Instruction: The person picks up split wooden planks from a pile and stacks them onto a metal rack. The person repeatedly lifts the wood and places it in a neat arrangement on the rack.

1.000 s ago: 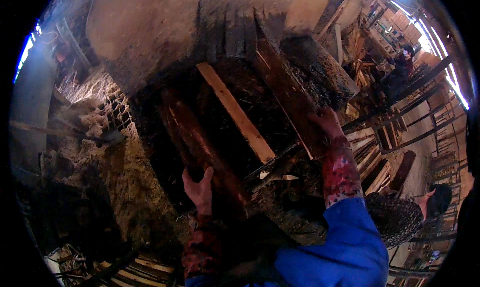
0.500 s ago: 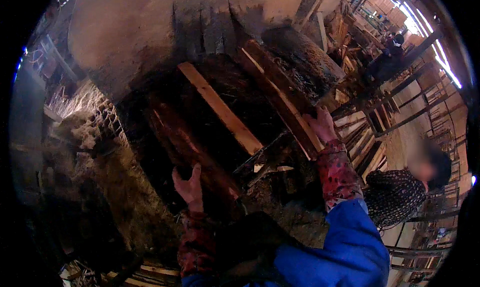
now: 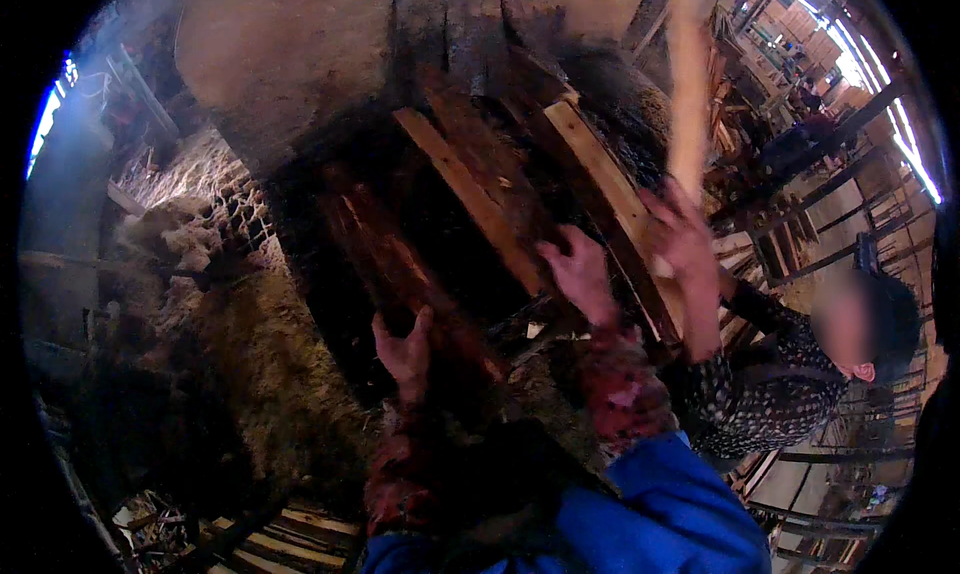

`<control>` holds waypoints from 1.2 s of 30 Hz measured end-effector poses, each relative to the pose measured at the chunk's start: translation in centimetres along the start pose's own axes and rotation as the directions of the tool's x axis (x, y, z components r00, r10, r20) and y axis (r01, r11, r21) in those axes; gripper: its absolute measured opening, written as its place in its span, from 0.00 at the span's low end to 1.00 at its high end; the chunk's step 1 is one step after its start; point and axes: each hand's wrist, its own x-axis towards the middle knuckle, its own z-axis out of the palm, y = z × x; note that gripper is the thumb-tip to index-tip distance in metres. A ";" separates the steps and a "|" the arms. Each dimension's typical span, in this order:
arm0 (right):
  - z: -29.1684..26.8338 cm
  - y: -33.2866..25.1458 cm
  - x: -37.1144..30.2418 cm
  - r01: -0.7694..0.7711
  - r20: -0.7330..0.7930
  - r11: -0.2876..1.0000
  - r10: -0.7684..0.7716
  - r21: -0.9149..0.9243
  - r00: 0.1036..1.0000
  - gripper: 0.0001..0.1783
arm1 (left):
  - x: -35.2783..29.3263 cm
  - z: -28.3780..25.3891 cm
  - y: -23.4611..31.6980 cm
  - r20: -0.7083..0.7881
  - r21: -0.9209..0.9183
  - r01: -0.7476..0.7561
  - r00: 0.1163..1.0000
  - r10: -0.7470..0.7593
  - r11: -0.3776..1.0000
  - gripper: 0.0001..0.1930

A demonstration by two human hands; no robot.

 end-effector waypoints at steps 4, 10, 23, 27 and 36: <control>7.9 6.2 3.4 0.128 0.030 0.987 -0.126 -0.100 0.992 0.36 | 0.8 0.5 -2.2 0.102 0.107 0.094 0.989 -0.105 0.990 0.34; 8.8 4.6 3.1 0.179 0.231 0.759 -0.040 -0.625 0.972 0.43 | -1.7 2.4 -1.2 -0.021 0.012 0.074 0.997 -0.073 0.997 0.35; 7.5 9.2 -5.8 0.339 0.447 0.939 -0.328 0.057 0.832 0.41 | -2.3 3.5 3.6 -0.053 0.260 0.153 0.988 -0.144 0.953 0.35; 5.4 0.8 -8.6 0.365 0.472 0.931 -0.331 0.020 0.817 0.32 | -1.6 1.5 1.5 -0.060 0.286 0.109 0.994 -0.096 0.952 0.33; 4.6 6.9 3.7 0.378 0.179 0.795 -0.334 -0.475 0.925 0.34 | -1.0 1.3 1.0 -0.049 0.132 0.040 0.998 -0.034 0.990 0.31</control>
